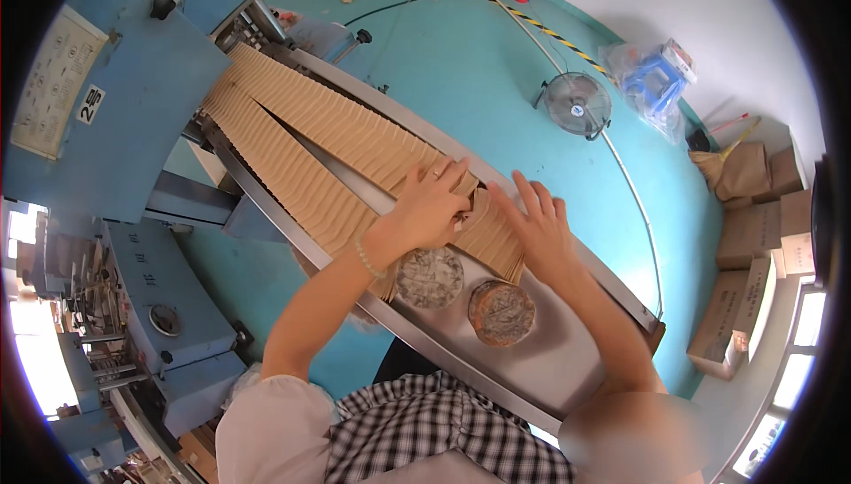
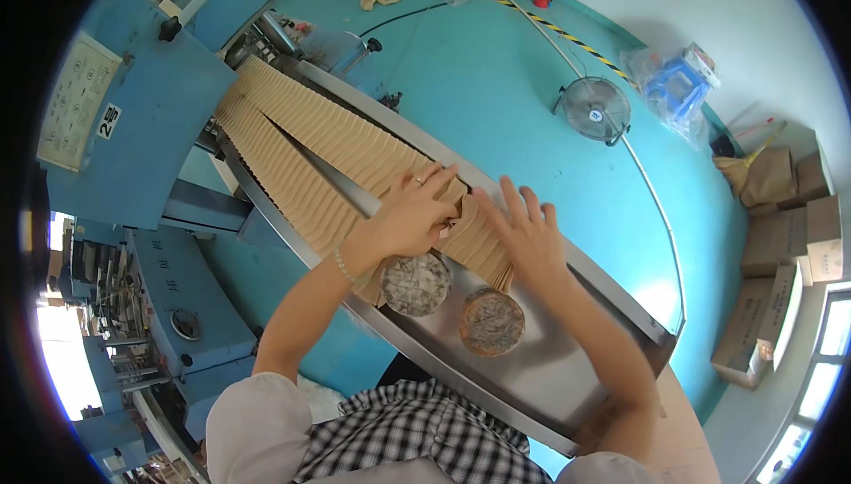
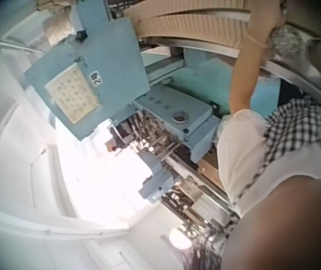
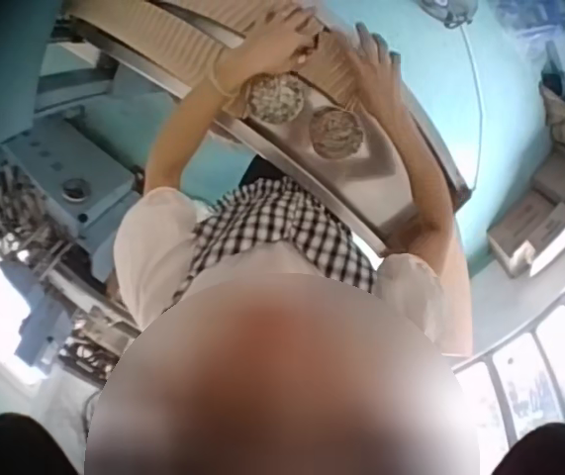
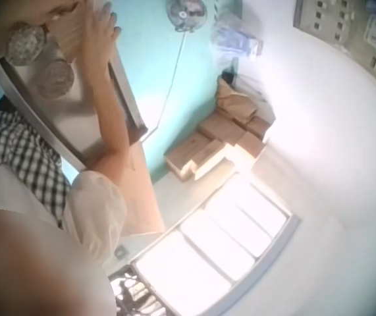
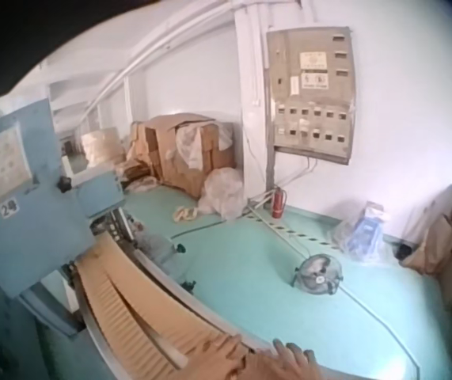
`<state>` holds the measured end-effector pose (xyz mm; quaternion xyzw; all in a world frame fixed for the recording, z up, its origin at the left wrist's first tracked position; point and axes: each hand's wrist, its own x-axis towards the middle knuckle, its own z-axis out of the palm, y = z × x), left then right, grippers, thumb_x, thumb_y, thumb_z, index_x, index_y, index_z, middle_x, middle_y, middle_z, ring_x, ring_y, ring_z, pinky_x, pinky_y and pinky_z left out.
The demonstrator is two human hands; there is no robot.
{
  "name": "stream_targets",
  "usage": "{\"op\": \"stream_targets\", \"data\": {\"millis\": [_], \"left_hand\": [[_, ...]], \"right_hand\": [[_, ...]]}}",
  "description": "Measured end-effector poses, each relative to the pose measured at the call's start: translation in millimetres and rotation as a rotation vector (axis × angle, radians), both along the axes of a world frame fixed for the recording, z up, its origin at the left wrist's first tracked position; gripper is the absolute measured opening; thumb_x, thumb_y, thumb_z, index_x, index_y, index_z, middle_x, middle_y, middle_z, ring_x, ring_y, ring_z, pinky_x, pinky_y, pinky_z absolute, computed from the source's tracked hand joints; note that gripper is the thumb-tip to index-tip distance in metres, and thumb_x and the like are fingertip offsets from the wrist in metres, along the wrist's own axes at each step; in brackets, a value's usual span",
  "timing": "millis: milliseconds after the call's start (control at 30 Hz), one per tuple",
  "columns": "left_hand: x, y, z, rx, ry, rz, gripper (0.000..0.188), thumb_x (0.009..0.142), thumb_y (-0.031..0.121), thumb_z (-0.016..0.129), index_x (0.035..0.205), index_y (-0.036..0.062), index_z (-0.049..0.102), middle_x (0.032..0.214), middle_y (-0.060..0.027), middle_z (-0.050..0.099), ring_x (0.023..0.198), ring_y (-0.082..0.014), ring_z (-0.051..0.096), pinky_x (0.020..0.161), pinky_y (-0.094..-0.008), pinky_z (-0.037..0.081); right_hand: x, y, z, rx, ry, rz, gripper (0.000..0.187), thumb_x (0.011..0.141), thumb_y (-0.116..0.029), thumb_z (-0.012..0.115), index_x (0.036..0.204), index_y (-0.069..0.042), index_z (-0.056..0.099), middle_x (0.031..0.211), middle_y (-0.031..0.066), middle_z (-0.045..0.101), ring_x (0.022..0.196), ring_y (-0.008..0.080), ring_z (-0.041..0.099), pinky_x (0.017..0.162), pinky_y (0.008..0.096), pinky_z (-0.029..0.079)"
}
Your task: Organizing and stacking paper cup or sleeve products on a factory production line.
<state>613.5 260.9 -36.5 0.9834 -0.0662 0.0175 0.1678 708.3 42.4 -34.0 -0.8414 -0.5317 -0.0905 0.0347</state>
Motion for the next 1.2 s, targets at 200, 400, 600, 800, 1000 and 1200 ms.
{"op": "stream_targets", "data": {"millis": [200, 400, 600, 800, 1000, 1200], "left_hand": [[-2.1, 2.1, -1.9, -0.11, 0.073, 0.023, 0.021, 0.088, 0.023, 0.056, 0.088, 0.0122, 0.075, 0.157, -0.0185, 0.036, 0.146, -0.038, 0.027, 0.115, -0.0582, 0.022], [4.8, -2.6, 0.6, -0.095, 0.137, 0.042, 0.036, 0.089, 0.029, 0.052, 0.067, 0.0101, 0.073, 0.157, -0.0185, 0.036, 0.146, -0.0384, 0.027, 0.115, -0.0596, 0.019], [8.0, -14.0, 4.4, -0.075, 0.124, 0.059, 0.034, 0.088, 0.032, 0.055, 0.069, 0.012, 0.075, 0.159, -0.0193, 0.031, 0.145, -0.0417, 0.027, 0.112, -0.0627, 0.017], [7.3, -21.7, -12.1, -0.036, -0.008, 0.179, 0.022, 0.088, 0.034, 0.062, 0.086, 0.0141, 0.074, 0.151, -0.0181, 0.041, 0.14, -0.0397, 0.035, 0.105, -0.062, 0.026], [13.0, 34.7, -37.0, -0.262, -0.305, 0.252, 0.033, 0.09, 0.035, 0.062, 0.117, 0.0145, 0.063, 0.139, -0.0185, 0.052, 0.133, -0.0405, 0.041, 0.098, -0.0636, 0.03], [11.3, 186.4, -23.0, 0.066, -0.483, 1.106, 0.054, 0.094, 0.04, 0.057, 0.132, 0.003, 0.053, 0.138, -0.0205, 0.045, 0.125, -0.039, 0.044, 0.104, -0.0561, 0.027]], "right_hand": [[-56.0, -41.1, -29.6, 0.547, 0.698, -0.667, 0.049, 0.091, -0.002, 0.063, 0.137, -0.006, 0.046, 0.112, 0.0181, 0.061, 0.093, 0.0261, 0.063, 0.077, 0.0377, 0.051], [-120.2, -55.1, -59.6, 0.831, 1.274, -0.7, 0.03, 0.104, -0.013, 0.048, 0.133, -0.002, 0.047, 0.1, 0.0095, 0.065, 0.081, 0.0146, 0.064, 0.069, 0.0308, 0.052], [-96.2, -58.8, -65.8, 1.137, 1.494, -0.696, 0.038, 0.109, -0.027, 0.041, 0.133, 0.001, 0.047, 0.106, 0.0074, 0.063, 0.092, 0.0124, 0.061, 0.08, 0.0286, 0.052], [-84.6, -25.7, -48.3, 0.939, 1.239, -0.643, 0.053, 0.101, -0.025, 0.061, 0.139, 0.005, 0.038, 0.118, 0.0153, 0.06, 0.103, 0.0188, 0.061, 0.086, 0.0313, 0.051], [-89.6, -14.9, -40.6, 1.013, 1.331, -0.676, 0.058, 0.1, -0.025, 0.062, 0.14, 0.005, 0.034, 0.125, 0.0177, 0.056, 0.11, 0.0206, 0.059, 0.091, 0.0337, 0.049], [-90.3, -17.3, -67.9, 1.014, 1.362, -0.612, 0.06, 0.1, -0.029, 0.063, 0.141, 0.005, 0.035, 0.13, 0.018, 0.052, 0.117, 0.0214, 0.054, 0.099, 0.0338, 0.044]]}}
